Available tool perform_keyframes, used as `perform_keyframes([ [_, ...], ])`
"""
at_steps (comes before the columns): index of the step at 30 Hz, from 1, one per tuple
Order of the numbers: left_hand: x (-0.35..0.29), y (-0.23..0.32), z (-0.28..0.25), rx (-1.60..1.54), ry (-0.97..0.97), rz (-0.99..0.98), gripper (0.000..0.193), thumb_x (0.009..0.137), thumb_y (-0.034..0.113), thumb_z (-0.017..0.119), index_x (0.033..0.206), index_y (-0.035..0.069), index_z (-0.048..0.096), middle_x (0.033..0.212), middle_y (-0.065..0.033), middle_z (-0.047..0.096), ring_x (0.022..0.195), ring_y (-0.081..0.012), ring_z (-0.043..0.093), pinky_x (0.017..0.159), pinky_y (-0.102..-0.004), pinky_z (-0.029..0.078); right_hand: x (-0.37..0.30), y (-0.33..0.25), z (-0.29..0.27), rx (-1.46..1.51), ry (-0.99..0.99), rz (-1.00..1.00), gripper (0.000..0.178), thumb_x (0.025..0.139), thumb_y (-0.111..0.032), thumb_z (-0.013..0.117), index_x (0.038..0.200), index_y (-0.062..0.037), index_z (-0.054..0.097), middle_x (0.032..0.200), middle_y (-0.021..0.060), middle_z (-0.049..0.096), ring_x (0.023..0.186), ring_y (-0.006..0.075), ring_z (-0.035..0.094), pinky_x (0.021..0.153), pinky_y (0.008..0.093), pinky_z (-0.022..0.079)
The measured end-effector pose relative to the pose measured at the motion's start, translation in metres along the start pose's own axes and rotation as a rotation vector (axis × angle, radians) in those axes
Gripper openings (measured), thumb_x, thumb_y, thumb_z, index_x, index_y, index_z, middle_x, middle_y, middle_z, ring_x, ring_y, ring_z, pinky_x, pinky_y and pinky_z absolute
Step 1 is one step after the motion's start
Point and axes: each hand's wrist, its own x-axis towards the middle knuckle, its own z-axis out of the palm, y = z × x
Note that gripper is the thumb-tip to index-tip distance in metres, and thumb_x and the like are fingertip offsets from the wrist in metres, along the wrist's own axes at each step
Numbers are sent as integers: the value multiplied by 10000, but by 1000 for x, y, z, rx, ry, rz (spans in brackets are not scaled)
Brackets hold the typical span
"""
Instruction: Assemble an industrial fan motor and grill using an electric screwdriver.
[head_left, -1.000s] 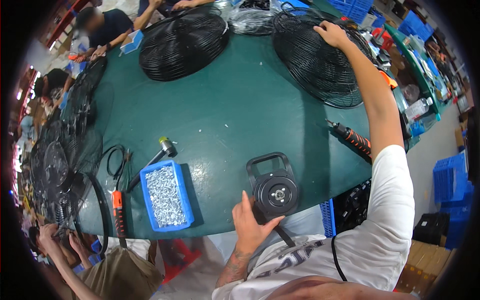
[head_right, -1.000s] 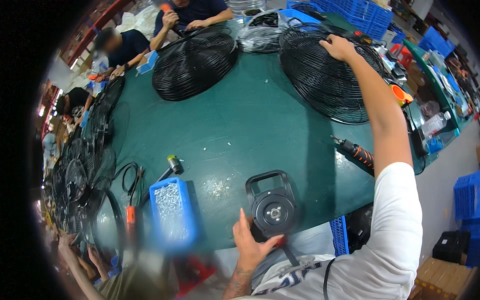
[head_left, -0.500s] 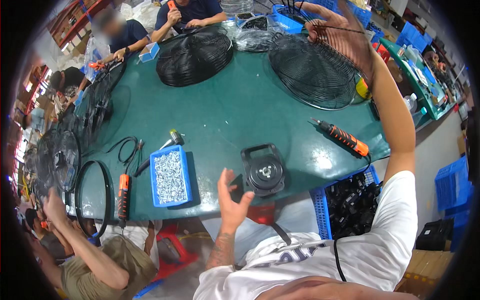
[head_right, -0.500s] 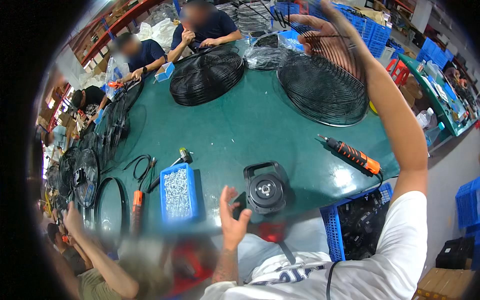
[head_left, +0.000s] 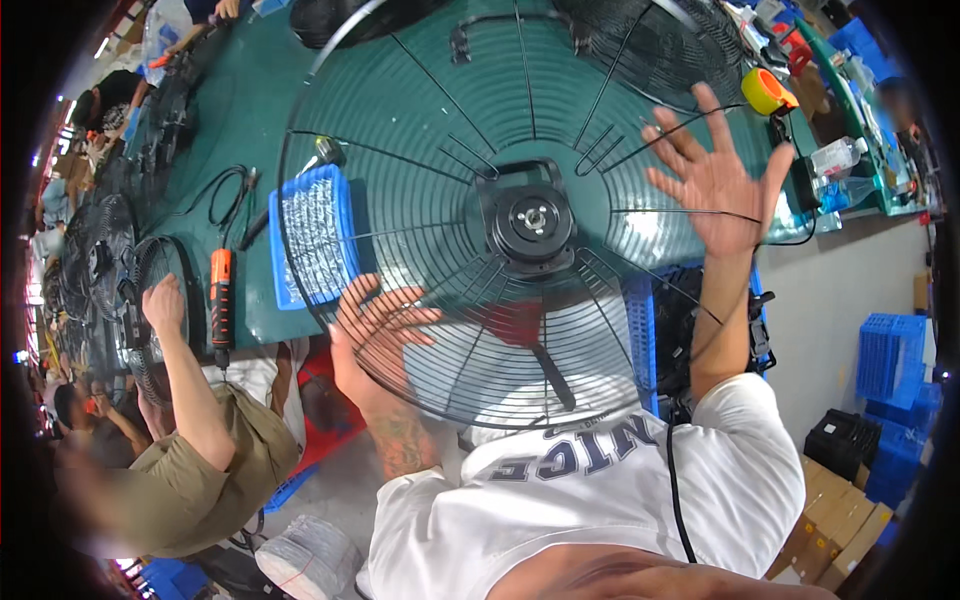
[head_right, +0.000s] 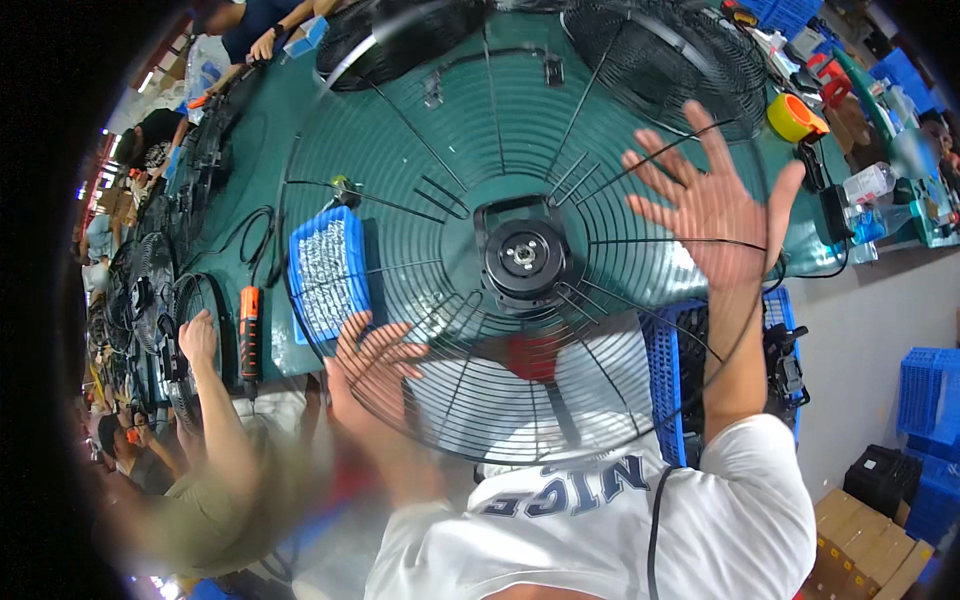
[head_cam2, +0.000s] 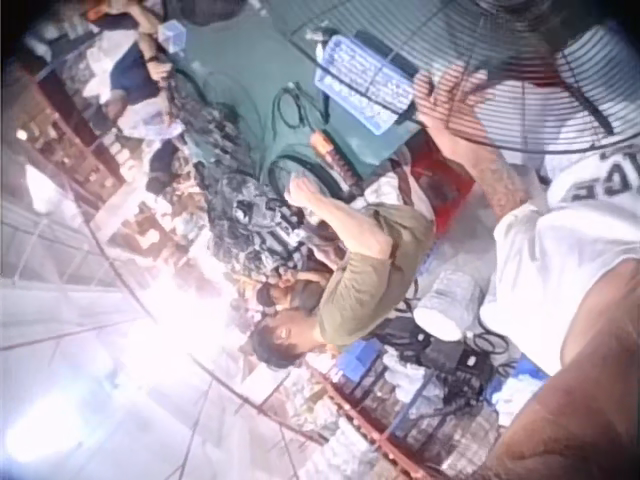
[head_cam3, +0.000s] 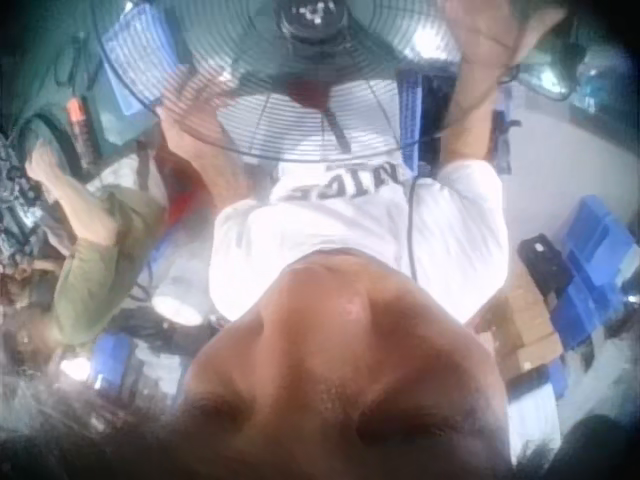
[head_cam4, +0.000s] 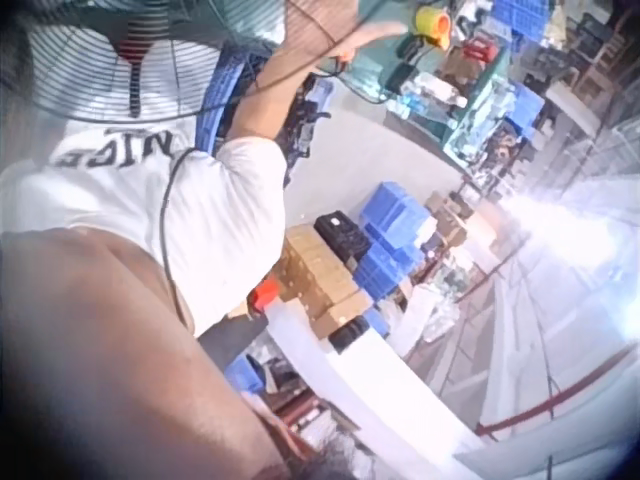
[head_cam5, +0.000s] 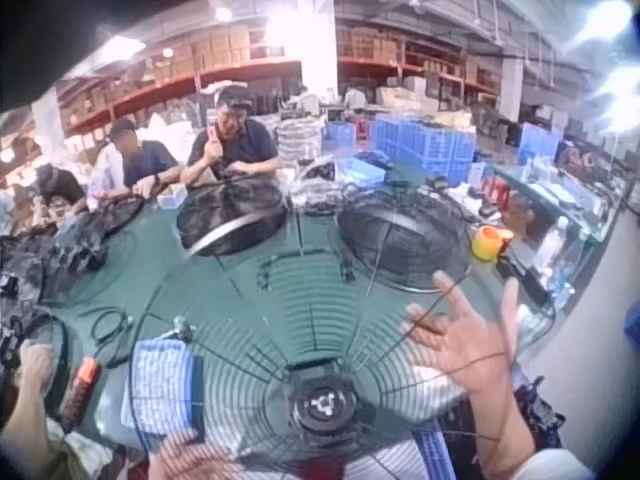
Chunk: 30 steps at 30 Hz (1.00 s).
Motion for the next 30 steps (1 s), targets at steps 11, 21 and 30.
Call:
perform_keyframes([
  [11,0,-36,-25,56,-75,-67,905,920,764,337,1262,-72,396,1097,-369,635,846,-434,708,579,-400,617,1,20,-73,62,267,81,909,957,-572,436,1597,-34,80,1592,365,121,1477,531,175,1101,718,288],
  [21,4,-56,-45,13,-164,-65,824,902,677,493,1162,-102,427,1017,-357,623,758,-377,664,643,-386,573,-8,23,-103,51,245,145,887,976,-541,432,1578,26,109,1563,388,185,1447,534,258,1095,660,363],
  [30,-2,-50,-25,230,167,-142,1131,744,936,429,1183,-106,423,917,-290,661,602,-305,663,459,-333,561,-51,-20,-98,-603,857,98,533,1007,-453,535,1248,15,620,1138,135,678,979,219,657,839,373,542],
])
